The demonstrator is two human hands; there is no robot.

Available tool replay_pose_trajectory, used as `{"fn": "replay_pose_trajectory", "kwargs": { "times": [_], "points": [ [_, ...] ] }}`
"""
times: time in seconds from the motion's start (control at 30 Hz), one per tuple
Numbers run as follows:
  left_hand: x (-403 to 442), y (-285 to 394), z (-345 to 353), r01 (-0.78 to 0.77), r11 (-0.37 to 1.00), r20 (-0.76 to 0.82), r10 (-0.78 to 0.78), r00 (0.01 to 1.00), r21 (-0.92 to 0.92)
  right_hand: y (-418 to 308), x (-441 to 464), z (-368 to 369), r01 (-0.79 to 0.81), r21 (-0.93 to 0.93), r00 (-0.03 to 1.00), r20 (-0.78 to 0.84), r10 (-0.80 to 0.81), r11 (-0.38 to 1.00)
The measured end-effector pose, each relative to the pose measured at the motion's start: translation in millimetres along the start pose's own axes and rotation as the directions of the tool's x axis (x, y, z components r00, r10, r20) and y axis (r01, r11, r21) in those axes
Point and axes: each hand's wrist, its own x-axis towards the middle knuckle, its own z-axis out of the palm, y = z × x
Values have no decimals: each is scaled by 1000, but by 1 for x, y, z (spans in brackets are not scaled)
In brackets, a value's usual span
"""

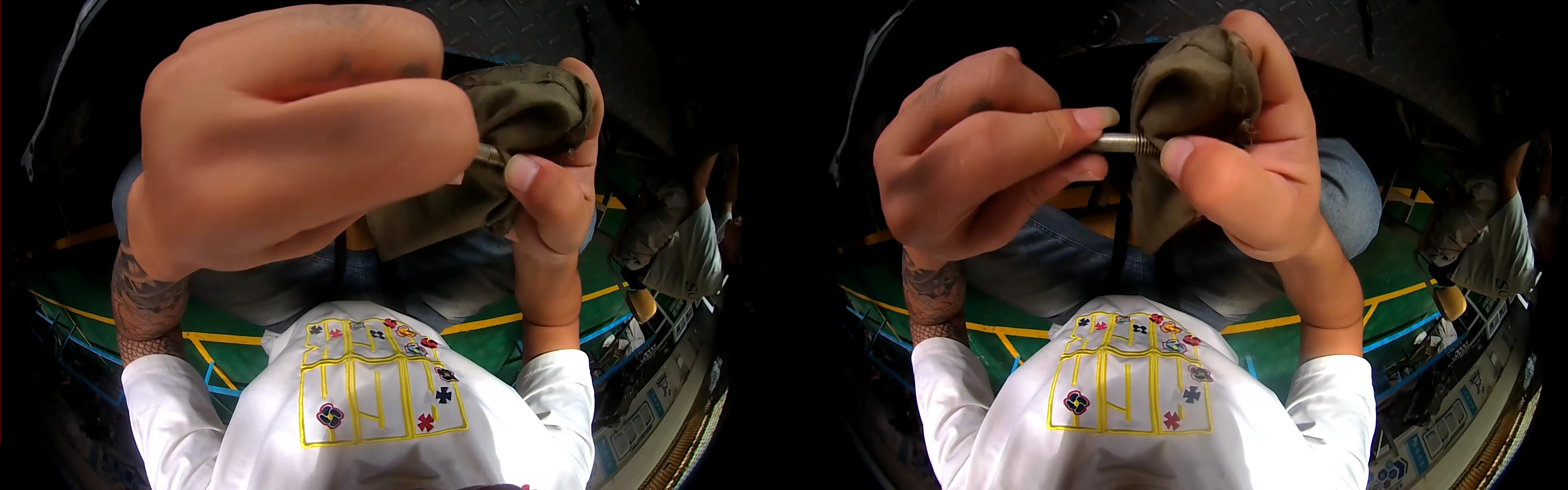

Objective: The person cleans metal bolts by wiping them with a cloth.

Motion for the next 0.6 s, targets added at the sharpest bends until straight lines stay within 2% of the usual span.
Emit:
{"fn": "replay_pose_trajectory", "kwargs": {
  "times": [0.13, 0.33, 0.43, 0.53, 0.6],
  "points": [
    [5, 0, -5, -25, 998, 58, 22, 998, 61, -2, 2, 2, 7, 17, 1000, -2, -7, 1000],
    [6, 5, -6, 30, 993, 120, -43, 992, 113, 3, -3, -7, 46, -56, 999, 2, -46, 997],
    [2, 4, 4, 59, 998, 6, -59, 998, 24, 0, 1, -6, 26, -6, 1000, -18, -26, 1000],
    [2, 3, 12, 7, 1000, -128, -6, 992, 13, -1, 2, -7, 10, -13, 1000, -28, -10, 1000],
    [3, 0, 11, -18, 1000, -97, 20, 995, 22, -2, 4, -8, 0, 3, 1000, -8, 0, 1000]
  ]
}}
